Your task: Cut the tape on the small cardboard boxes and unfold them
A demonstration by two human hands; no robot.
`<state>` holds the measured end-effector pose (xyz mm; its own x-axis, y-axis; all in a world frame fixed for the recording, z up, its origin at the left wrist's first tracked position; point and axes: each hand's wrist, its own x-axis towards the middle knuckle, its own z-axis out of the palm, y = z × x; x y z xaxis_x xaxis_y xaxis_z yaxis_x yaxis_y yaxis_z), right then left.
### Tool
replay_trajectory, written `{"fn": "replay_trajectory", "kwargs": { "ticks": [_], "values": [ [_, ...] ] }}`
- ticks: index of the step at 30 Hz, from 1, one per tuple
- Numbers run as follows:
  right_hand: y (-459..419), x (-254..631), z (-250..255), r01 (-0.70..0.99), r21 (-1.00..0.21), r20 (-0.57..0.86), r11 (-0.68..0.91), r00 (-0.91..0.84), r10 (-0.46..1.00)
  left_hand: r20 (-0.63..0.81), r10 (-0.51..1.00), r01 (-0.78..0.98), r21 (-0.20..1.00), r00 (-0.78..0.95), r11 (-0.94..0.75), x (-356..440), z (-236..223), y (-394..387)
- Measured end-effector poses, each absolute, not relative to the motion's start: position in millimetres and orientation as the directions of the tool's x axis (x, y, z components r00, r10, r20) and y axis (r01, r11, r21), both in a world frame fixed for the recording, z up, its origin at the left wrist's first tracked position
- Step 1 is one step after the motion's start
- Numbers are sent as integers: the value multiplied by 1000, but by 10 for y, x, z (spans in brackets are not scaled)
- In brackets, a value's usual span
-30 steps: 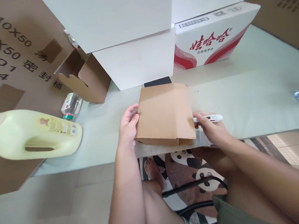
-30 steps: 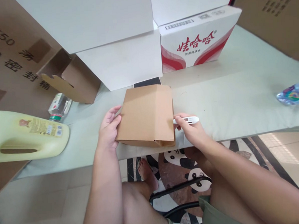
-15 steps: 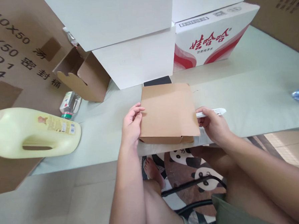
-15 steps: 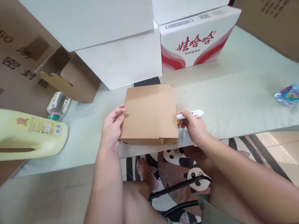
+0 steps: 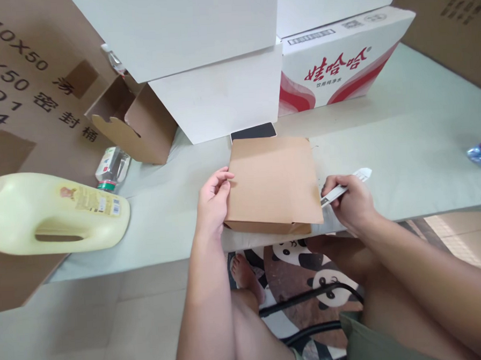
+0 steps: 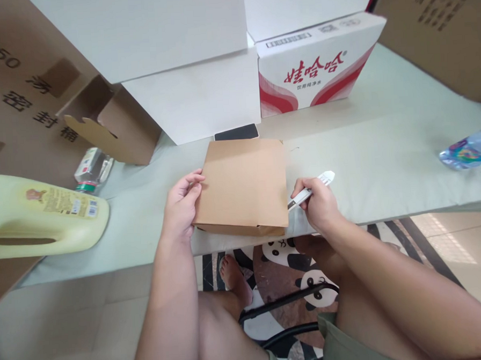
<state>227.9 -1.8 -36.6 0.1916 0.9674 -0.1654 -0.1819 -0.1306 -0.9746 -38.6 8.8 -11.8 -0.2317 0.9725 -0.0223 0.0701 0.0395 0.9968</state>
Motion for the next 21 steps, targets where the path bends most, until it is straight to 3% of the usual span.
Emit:
{"fn": "replay_trajectory", "kwargs": {
  "ticks": [11,21],
  "values": [
    [31,2298,-377,-299,-953,-125,-57,214,969,-37,970,61,997,-240,53,-408,-154,98],
    [20,2310,-397,-283,-956,-136,-75,204,969,-66,965,8,997,-253,70,-393,-153,98]
  ]
}}
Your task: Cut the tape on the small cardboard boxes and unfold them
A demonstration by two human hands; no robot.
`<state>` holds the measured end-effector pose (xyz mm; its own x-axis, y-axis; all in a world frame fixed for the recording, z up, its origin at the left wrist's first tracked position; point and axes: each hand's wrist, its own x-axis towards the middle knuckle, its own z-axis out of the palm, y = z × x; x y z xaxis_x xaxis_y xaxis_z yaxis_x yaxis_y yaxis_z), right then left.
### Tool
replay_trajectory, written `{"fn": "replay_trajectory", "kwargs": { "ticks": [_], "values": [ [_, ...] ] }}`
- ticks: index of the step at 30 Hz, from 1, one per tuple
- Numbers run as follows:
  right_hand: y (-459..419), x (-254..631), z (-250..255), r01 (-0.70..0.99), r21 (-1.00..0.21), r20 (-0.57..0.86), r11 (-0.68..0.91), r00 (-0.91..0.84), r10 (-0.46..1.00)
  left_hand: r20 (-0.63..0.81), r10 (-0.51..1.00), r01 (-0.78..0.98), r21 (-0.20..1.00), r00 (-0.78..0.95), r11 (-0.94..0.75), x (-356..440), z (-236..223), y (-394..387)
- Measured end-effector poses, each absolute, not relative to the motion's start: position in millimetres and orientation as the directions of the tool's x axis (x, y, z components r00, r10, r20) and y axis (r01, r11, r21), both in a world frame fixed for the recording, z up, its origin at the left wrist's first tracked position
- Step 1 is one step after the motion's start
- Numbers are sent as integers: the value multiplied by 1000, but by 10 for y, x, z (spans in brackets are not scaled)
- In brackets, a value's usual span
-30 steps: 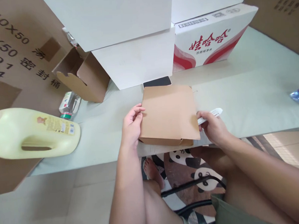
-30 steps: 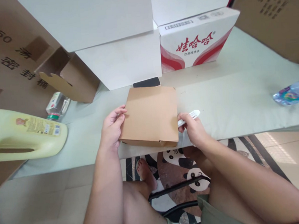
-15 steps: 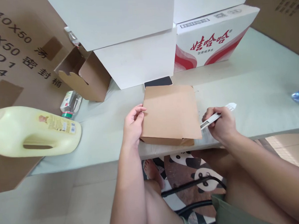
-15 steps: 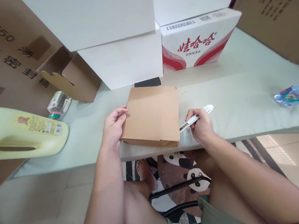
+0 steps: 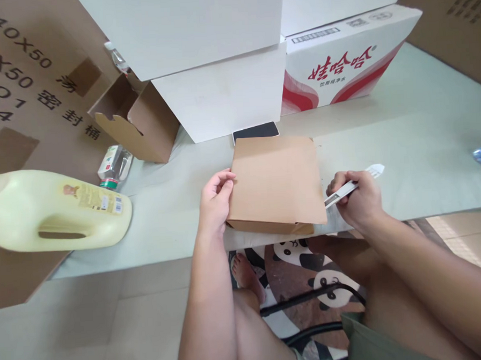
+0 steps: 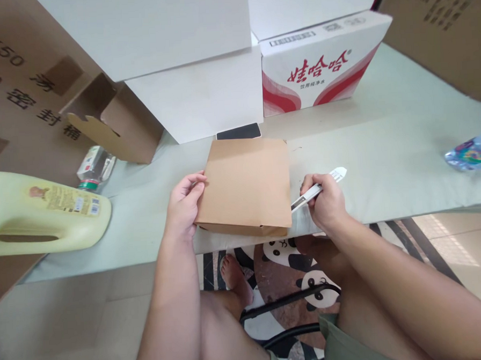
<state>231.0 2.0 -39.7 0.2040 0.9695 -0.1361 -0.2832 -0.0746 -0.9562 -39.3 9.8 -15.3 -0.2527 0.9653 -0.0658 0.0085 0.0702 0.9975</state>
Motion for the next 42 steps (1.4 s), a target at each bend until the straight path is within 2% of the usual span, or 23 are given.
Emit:
{"fn": "replay_trajectory", "kwargs": {
  "ticks": [5,8,12,23,36,42],
  "values": [
    [-22,2287,-463,-170,-974,-178,-147,183,967,-80,961,-17,997,-266,79,-386,-168,93],
    [-41,2256,-565,-162,-968,-216,-191,150,965,-86,960,-17,996,-268,85,-386,-167,87],
    [-47,2220,-681,-181,-957,-259,-225,193,947,-81,964,-12,997,-254,81,-401,-169,88],
    [-51,2178,-504,-170,-975,-171,-142,169,971,-61,970,-3,998,-234,62,-395,-161,88],
    [54,2104,-627,-286,-940,-263,-189,248,933,-65,968,-2,998,-242,66,-396,-170,92],
    [79,2070,-607,-286,-950,-174,-124,158,972,-64,973,-5,998,-221,64,-409,-175,104]
  ]
}}
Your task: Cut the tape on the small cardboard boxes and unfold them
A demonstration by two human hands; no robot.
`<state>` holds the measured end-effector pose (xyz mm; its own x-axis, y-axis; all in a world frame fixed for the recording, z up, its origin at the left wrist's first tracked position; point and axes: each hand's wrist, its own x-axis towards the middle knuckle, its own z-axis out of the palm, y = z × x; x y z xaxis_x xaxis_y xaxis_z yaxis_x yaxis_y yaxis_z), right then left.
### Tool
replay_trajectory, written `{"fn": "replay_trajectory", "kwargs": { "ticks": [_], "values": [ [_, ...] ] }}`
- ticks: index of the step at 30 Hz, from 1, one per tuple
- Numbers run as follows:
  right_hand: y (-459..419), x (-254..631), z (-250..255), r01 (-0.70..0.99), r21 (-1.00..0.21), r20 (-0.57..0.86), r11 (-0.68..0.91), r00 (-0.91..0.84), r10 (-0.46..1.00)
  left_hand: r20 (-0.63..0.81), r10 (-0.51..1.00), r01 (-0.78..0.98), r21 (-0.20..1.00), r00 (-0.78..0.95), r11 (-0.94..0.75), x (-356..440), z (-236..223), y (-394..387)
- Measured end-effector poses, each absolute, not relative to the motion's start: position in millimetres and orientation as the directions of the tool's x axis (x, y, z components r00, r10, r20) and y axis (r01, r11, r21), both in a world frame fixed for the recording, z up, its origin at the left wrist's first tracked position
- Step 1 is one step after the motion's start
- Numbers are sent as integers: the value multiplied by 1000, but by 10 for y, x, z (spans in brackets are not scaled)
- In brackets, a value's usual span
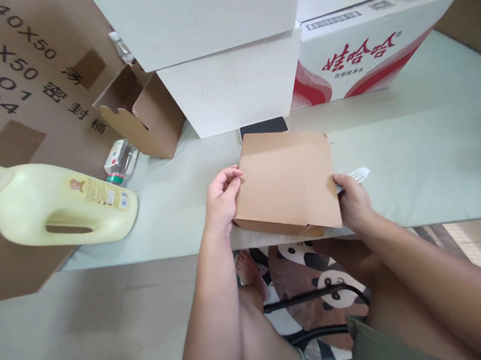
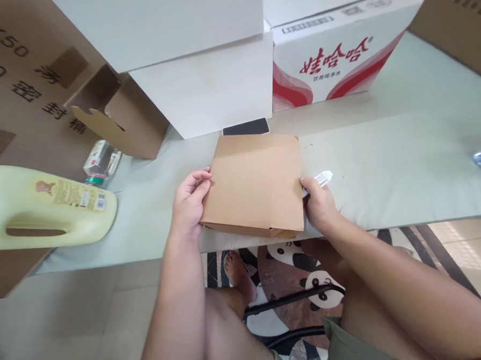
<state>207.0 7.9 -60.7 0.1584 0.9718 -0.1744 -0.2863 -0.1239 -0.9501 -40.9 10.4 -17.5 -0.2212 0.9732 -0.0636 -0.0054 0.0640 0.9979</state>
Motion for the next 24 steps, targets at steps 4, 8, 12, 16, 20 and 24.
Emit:
{"fn": "replay_trajectory", "kwargs": {
  "ticks": [4,8,12,16,20,24],
  "values": [
    [64,2063,-586,-306,-936,-233,-174,167,958,-60,973,-1,998,-225,61,-408,-171,106],
    [55,2053,-546,-306,-923,-289,-232,153,945,-102,963,-22,995,-249,99,-393,-165,93],
    [57,2019,-465,-322,-919,-268,-229,81,960,-136,951,-75,990,-279,120,-386,-188,99],
    [51,1997,-399,-348,-911,-255,-222,50,966,-175,954,-124,981,-242,149,-407,-262,137],
    [63,2059,-431,-323,-921,-261,-217,97,960,-199,954,-77,979,-224,187,-437,-336,160],
    [119,2166,-515,-364,-895,-347,-257,207,915,-236,943,10,969,-234,245,-422,-343,157]
  ]
}}
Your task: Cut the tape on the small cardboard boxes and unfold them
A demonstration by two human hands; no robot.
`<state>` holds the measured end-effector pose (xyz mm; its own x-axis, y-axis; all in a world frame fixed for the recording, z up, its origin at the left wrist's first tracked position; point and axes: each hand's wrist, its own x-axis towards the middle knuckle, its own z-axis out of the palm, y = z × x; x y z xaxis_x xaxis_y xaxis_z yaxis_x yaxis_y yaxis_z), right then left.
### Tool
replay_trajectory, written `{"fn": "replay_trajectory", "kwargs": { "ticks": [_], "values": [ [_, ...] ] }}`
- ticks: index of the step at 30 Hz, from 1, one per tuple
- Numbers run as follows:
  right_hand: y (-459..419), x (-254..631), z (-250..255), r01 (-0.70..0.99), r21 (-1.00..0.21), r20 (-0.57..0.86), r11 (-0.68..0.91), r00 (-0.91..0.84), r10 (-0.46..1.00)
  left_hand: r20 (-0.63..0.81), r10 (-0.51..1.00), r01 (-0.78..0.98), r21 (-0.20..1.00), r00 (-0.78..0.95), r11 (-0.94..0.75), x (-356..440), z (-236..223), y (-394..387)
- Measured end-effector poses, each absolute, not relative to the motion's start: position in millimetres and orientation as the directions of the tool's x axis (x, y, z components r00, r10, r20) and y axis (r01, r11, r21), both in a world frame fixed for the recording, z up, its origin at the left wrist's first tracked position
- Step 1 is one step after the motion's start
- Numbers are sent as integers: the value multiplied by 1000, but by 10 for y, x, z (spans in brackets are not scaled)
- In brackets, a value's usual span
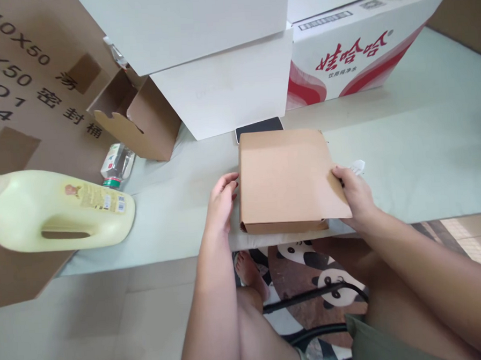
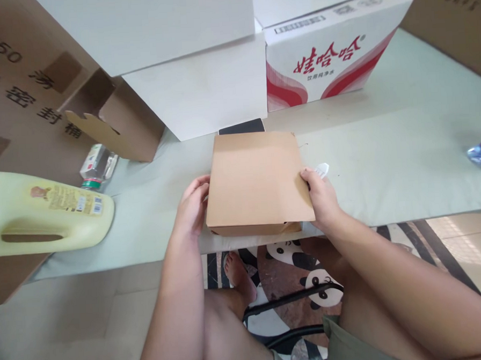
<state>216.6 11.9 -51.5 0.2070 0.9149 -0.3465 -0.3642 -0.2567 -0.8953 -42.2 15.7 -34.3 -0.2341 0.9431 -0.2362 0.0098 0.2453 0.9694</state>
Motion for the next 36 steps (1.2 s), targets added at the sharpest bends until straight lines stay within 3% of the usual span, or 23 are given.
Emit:
{"fn": "replay_trajectory", "kwargs": {
  "ticks": [4,12,27,36],
  "values": [
    [165,2226,-566,-386,-884,-366,-266,216,905,-287,935,-8,956,-210,292,-374,-312,151],
    [176,2240,-584,-368,-899,-325,-236,202,924,-245,954,-62,969,-173,238,-400,-365,141],
    [161,2178,-486,-440,-852,-413,-283,234,880,-334,940,-160,934,-66,320,-451,-335,108],
    [156,2176,-453,-423,-867,-371,-264,195,908,-306,945,-62,952,-116,301,-437,-343,111]
  ]
}}
